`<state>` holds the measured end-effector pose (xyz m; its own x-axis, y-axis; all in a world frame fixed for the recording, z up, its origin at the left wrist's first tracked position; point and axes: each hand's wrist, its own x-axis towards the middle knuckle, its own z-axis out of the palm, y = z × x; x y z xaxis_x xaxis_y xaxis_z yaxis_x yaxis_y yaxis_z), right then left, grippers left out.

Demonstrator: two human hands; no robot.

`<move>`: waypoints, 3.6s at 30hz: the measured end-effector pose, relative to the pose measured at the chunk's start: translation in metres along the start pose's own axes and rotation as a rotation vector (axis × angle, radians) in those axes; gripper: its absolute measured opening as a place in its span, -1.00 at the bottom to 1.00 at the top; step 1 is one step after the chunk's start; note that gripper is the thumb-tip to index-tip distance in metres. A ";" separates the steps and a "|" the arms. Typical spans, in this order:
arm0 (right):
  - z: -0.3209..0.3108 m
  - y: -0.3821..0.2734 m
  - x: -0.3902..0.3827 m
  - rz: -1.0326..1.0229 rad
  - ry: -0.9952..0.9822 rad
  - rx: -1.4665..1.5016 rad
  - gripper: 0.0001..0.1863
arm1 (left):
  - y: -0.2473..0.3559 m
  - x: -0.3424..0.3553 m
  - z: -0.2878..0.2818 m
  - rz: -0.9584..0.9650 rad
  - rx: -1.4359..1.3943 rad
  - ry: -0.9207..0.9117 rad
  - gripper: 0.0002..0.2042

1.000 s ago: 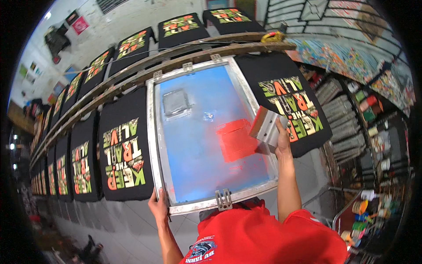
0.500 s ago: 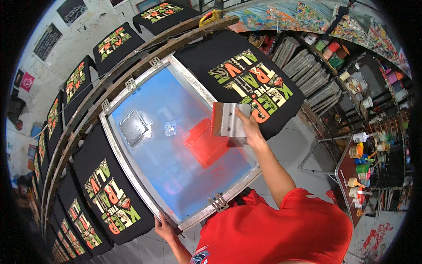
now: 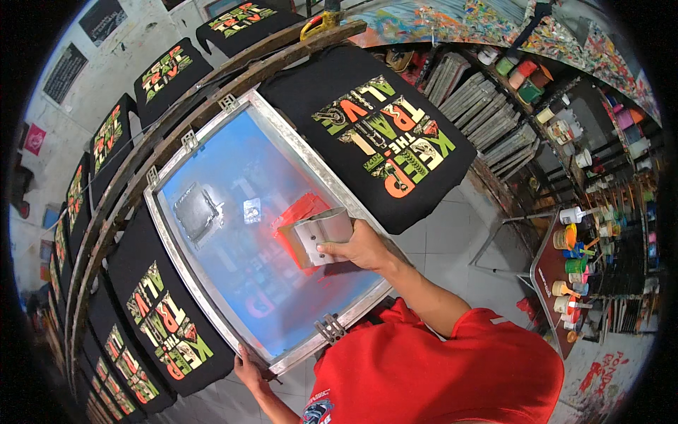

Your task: The person cleans a screen-printing frame with a cloth and spray, then moves the frame to a printing station to apply red ink to a black t-shirt using a squeegee.

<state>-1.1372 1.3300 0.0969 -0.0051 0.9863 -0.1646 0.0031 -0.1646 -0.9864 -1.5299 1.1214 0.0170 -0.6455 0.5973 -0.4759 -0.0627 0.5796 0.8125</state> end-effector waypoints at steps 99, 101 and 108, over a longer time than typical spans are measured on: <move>-0.055 -0.026 0.071 0.029 0.225 0.267 -0.37 | 0.066 -0.037 -0.016 0.073 -0.041 -0.086 -0.65; -0.059 -0.027 0.080 0.112 0.139 0.382 -0.39 | 0.057 -0.028 -0.017 0.129 -0.109 -0.069 -0.65; -0.078 0.008 0.085 0.123 0.088 0.251 -0.01 | 0.041 -0.047 -0.003 0.250 -0.078 0.071 -0.60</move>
<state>-1.0597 1.4133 0.0753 0.0671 0.9536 -0.2934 -0.2491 -0.2687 -0.9305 -1.5042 1.1153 0.0733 -0.6997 0.6748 -0.2349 0.0490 0.3732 0.9264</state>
